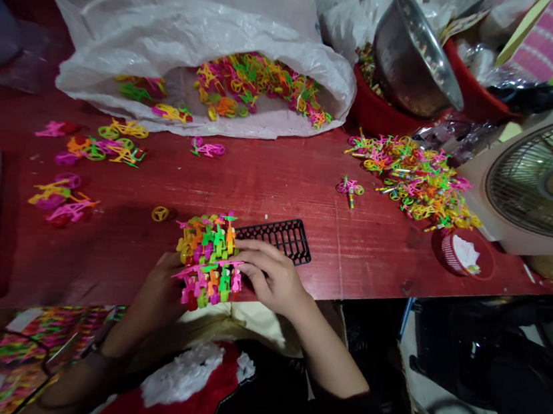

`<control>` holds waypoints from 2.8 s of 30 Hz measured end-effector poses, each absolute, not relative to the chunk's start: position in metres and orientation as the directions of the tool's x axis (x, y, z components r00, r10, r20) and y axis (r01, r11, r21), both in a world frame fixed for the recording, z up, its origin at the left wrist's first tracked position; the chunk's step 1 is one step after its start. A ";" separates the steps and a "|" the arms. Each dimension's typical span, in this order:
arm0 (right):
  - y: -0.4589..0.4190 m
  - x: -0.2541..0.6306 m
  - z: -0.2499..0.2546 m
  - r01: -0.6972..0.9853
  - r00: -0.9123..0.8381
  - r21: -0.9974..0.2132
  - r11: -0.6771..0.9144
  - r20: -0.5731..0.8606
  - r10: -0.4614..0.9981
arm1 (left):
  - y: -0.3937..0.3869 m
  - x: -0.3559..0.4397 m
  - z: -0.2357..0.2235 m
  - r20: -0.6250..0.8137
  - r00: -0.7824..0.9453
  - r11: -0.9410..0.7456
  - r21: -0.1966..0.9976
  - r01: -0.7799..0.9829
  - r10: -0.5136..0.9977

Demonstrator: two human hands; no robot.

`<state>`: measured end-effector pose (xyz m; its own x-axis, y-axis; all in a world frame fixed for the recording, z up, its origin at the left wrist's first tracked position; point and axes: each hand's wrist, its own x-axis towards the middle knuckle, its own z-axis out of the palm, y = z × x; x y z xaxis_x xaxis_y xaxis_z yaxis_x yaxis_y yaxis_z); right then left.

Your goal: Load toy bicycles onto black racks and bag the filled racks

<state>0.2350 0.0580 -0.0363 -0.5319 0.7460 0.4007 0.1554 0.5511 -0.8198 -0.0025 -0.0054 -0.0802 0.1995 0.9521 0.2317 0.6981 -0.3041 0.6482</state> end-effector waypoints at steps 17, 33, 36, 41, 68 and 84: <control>0.214 0.364 -0.032 0.893 0.151 -0.435 -0.117 0.043 0.988 | -0.008 -0.013 -0.092 0.296 0.276 -0.404 0.619 0.674 0.914; 0.103 0.238 -0.055 0.384 -0.643 -0.732 0.562 0.225 0.732 | -0.007 -0.015 -0.086 0.238 0.315 -0.393 0.636 0.664 0.919; 0.097 0.240 -0.055 0.487 -0.657 -0.634 0.601 0.188 0.730 | -0.007 -0.014 -0.083 0.225 0.311 -0.379 0.655 0.654 0.924; 0.092 0.230 -0.053 0.579 -0.642 -0.570 0.583 0.123 0.757 | -0.006 -0.014 -0.081 0.219 0.315 -0.378 0.662 0.647 0.923; 0.097 0.218 -0.051 0.597 -0.671 -0.542 0.591 0.066 0.739 | -0.007 -0.012 -0.078 0.215 0.302 -0.365 0.662 0.654 0.929; 0.254 0.354 -0.014 0.907 0.113 -0.414 0.071 0.402 0.908 | -0.005 -0.016 -0.091 0.365 0.325 -0.487 0.593 0.641 0.872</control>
